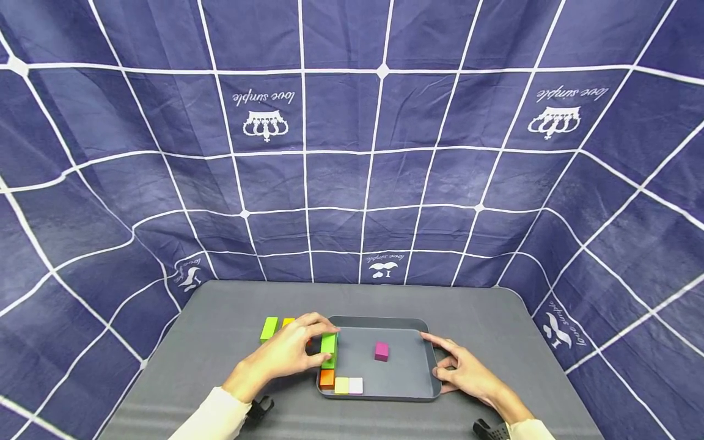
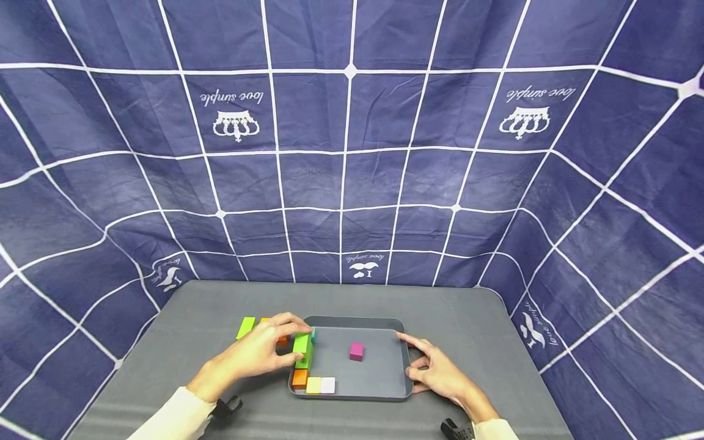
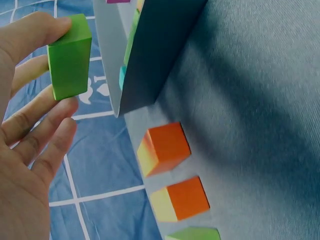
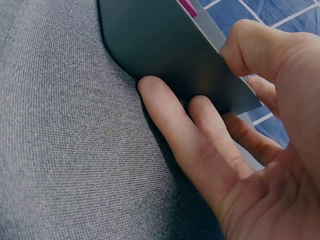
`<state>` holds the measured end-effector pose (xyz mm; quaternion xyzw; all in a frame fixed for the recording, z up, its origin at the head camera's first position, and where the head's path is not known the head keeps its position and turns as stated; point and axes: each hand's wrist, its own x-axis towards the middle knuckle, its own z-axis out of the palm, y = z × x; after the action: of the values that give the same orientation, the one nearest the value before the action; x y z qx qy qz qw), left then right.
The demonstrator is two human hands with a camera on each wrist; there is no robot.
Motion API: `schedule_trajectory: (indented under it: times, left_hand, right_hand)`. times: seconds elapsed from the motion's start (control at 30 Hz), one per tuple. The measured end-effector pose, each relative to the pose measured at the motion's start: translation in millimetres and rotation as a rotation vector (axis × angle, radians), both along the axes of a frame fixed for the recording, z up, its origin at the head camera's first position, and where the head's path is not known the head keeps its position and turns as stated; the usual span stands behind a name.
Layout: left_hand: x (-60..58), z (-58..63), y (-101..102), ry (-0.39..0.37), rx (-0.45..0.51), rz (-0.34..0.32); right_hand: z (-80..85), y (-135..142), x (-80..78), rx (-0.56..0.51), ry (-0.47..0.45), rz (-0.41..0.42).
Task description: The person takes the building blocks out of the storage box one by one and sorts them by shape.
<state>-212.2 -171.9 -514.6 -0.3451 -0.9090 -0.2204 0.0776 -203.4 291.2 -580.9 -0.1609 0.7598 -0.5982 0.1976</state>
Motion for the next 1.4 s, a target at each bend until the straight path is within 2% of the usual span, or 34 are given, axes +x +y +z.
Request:
schedule_trajectory:
  times: [0.57, 0.8, 1.03, 1.4]
  left_hand:
    - [-2.8, -1.6, -33, 0.099, 0.051, 0.037]
    - [-3.4, -0.9, -50, 0.114, 0.083, 0.088]
    - [-3.7, -7.8, -66, 0.147, 0.082, 0.119]
    - [-1.6, -18.6, -92, 0.176, 0.133, 0.175]
  right_hand:
    - [0.4, 5, 1.0, 0.014, 0.009, -0.017]
    - [-0.7, 3, 0.6, 0.033, 0.007, -0.023]
    - [-1.1, 3, 0.8, 0.029, 0.012, -0.02]
    - [-2.8, 0, 0.2, 0.01, -0.002, -0.009]
